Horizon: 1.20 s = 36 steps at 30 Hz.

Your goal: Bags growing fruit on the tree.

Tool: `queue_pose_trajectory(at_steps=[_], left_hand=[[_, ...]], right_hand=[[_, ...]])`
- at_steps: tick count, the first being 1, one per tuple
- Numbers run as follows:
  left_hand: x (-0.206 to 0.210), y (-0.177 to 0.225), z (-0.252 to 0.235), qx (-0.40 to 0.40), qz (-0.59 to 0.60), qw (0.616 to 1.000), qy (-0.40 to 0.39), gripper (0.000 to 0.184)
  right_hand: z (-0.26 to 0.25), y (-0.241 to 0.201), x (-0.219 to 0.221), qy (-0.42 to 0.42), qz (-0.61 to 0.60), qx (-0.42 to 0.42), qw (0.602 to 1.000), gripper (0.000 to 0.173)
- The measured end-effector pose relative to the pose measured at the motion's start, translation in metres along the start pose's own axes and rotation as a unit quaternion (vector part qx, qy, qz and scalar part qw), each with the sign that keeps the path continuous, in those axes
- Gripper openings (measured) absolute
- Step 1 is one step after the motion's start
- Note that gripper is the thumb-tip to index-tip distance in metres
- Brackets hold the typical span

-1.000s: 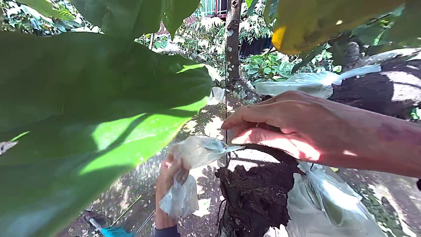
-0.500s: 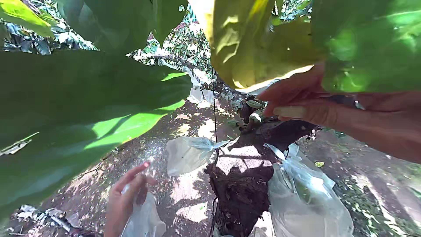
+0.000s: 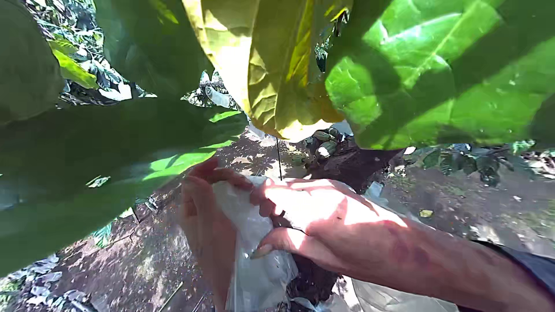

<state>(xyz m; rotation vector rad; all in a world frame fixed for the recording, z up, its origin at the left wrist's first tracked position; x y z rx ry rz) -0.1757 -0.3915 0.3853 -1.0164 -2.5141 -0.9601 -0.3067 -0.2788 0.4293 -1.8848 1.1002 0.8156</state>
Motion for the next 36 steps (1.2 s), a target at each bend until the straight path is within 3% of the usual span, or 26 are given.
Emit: queue_pose_trajectory(at_steps=[3, 6, 14, 16, 19, 21, 23, 26, 29, 31, 33, 35, 36], left_hand=[[0.003, 0.0, 0.008, 0.005, 0.002, 1.0, -0.024, 0.045], [0.002, 0.005, 0.015, 0.027, -0.035, 0.998, -0.041, 0.038], [0.009, 0.0, 0.02, 0.0, -0.099, 0.995, -0.034, 0.033], [0.013, -0.006, 0.018, -0.042, -0.039, 0.998, 0.009, 0.027], [0.008, -0.017, 0.014, -0.021, -0.019, 0.999, 0.018, 0.022], [0.007, -0.022, 0.014, -0.019, -0.008, 1.0, -0.002, 0.03], [0.018, -0.016, 0.014, -0.044, -0.013, 0.999, -0.002, 0.034], [0.019, -0.018, 0.017, -0.098, 0.041, 0.994, -0.027, 0.042], [0.011, -0.021, 0.019, -0.071, 0.019, 0.993, -0.093, 0.069], [0.009, -0.017, 0.02, -0.018, -0.05, 0.993, -0.109, 0.075], [0.012, -0.014, 0.021, 0.0, -0.106, 0.991, -0.079, 0.053], [0.016, -0.014, 0.02, -0.037, -0.041, 0.997, -0.062, 0.017], [0.016, -0.014, 0.019, -0.062, -0.008, 0.996, -0.067, 0.016]], right_hand=[[-0.008, 0.007, -0.001, 0.048, -0.06, 0.081, 0.994, 0.026], [-0.016, 0.016, -0.004, 0.111, -0.107, 0.06, 0.986, 0.014], [-0.026, 0.027, -0.034, 0.185, -0.032, 0.005, 0.982, 0.013], [-0.032, 0.023, -0.037, 0.181, -0.043, -0.004, 0.983, 0.014], [-0.029, 0.023, -0.031, 0.111, -0.049, 0.06, 0.991, 0.033], [-0.026, 0.026, -0.017, 0.095, -0.025, 0.084, 0.992, 0.035], [-0.025, 0.028, -0.011, 0.133, -0.026, 0.076, 0.988, 0.018], [-0.026, 0.031, -0.022, 0.135, -0.089, 0.07, 0.984, 0.01], [-0.031, 0.028, -0.026, 0.14, -0.136, 0.12, 0.973, 0.01], [-0.035, 0.026, -0.026, 0.165, -0.132, 0.125, 0.969, 0.008], [-0.036, 0.026, -0.025, 0.186, -0.138, 0.105, 0.967, 0.007], [-0.036, 0.027, -0.027, 0.175, -0.171, 0.099, 0.964, 0.009], [-0.035, 0.028, -0.029, 0.154, -0.185, 0.113, 0.964, 0.011]])
Point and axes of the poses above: each hand's wrist, its own z-axis away from the middle knuckle, its own x-axis out of the palm, y = z × x, the point moved 2 cm from there along -z, towards the middle knuckle, and after that the axes turned 10 degrees about x, right-handed, at the moved point
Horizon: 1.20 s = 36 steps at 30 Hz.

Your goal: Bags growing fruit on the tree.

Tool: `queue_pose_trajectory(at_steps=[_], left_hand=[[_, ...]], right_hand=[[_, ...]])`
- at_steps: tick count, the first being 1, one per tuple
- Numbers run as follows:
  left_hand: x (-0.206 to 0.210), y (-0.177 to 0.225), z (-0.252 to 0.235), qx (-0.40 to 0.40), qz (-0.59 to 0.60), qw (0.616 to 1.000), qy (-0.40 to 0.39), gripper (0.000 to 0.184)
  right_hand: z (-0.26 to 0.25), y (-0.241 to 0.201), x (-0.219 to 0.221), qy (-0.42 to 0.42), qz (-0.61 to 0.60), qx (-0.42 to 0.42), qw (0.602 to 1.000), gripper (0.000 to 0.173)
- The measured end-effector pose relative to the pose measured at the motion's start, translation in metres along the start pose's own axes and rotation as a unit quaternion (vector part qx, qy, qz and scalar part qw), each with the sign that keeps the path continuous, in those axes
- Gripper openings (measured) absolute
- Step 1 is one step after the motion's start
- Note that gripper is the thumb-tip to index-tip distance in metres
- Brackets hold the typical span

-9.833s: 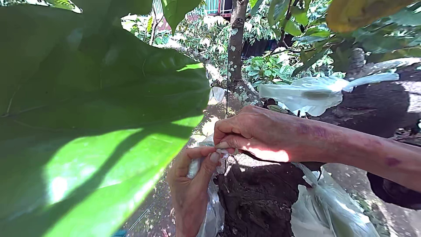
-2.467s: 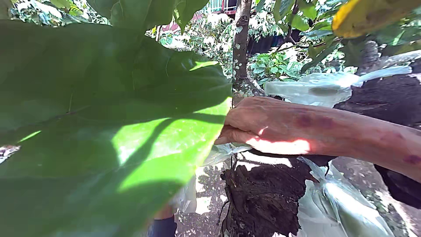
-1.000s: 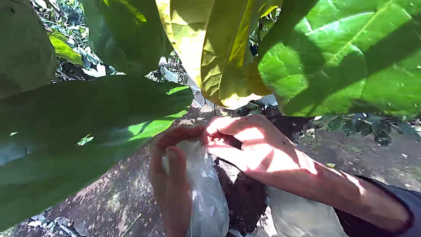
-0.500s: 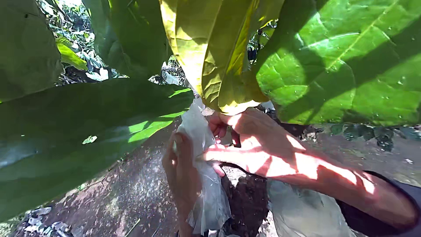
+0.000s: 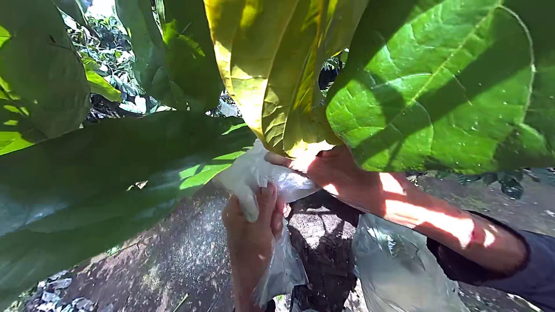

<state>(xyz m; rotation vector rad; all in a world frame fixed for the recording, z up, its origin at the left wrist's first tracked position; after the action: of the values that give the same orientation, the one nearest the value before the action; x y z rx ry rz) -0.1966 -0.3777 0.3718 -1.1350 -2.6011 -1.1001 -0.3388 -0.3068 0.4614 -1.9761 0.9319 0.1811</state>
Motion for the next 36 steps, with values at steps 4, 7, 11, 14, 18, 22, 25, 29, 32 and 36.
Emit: queue_pose_trajectory(at_steps=[4, 7, 11, 14, 18, 22, 25, 29, 32, 36], left_hand=[[-0.003, -0.003, 0.001, -0.061, 0.081, 0.995, -0.006, 0.026], [-0.001, -0.006, 0.001, -0.103, 0.121, 0.987, 0.019, 0.03], [-0.005, -0.013, 0.002, -0.082, 0.142, 0.986, -0.01, 0.033], [-0.009, -0.016, -0.001, 0.012, -0.035, 0.997, -0.067, 0.081], [-0.003, -0.021, -0.003, -0.036, 0.055, 0.998, -0.025, 0.019], [-0.007, -0.025, -0.001, -0.108, 0.205, 0.972, -0.027, 0.025], [-0.007, -0.027, -0.002, -0.087, 0.193, 0.977, 0.0, 0.023], [-0.01, -0.028, -0.009, -0.053, 0.2, 0.978, 0.025, 0.025], [-0.013, -0.032, -0.011, -0.047, 0.202, 0.978, 0.038, 0.025], [-0.015, -0.03, -0.015, -0.01, 0.16, 0.985, 0.071, 0.024]], right_hand=[[0.01, 0.004, -0.009, -0.099, -0.003, 0.056, 0.994, 0.016], [0.014, 0.003, -0.013, -0.087, -0.029, 0.104, 0.99, 0.01], [0.01, 0.005, -0.021, -0.028, -0.013, 0.07, 0.997, 0.011], [0.006, 0.01, -0.019, -0.019, -0.032, 0.039, 0.999, 0.019], [0.004, 0.01, -0.016, -0.093, -0.094, 0.041, 0.99, 0.025], [0.003, 0.019, -0.023, -0.141, -0.083, 0.029, 0.986, 0.022], [0.006, 0.022, -0.026, -0.151, -0.058, 0.022, 0.987, 0.022], [0.007, 0.031, -0.027, -0.148, -0.035, 0.019, 0.988, 0.019], [0.006, 0.035, -0.028, -0.135, -0.062, 0.02, 0.989, 0.017], [0.006, 0.029, -0.034, -0.126, -0.098, 0.018, 0.987, 0.013]])
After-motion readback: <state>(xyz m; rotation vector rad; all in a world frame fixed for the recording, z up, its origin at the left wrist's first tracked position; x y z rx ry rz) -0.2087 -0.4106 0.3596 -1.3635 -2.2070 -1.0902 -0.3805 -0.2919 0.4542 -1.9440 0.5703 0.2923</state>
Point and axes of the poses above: each hand's wrist, its own z-axis away from the middle knuckle, its own x-axis out of the palm, y = z × x, the point moved 2 cm from there along -z, towards the middle knuckle, and after that the axes turned 10 degrees about x, right-handed, at the moved point
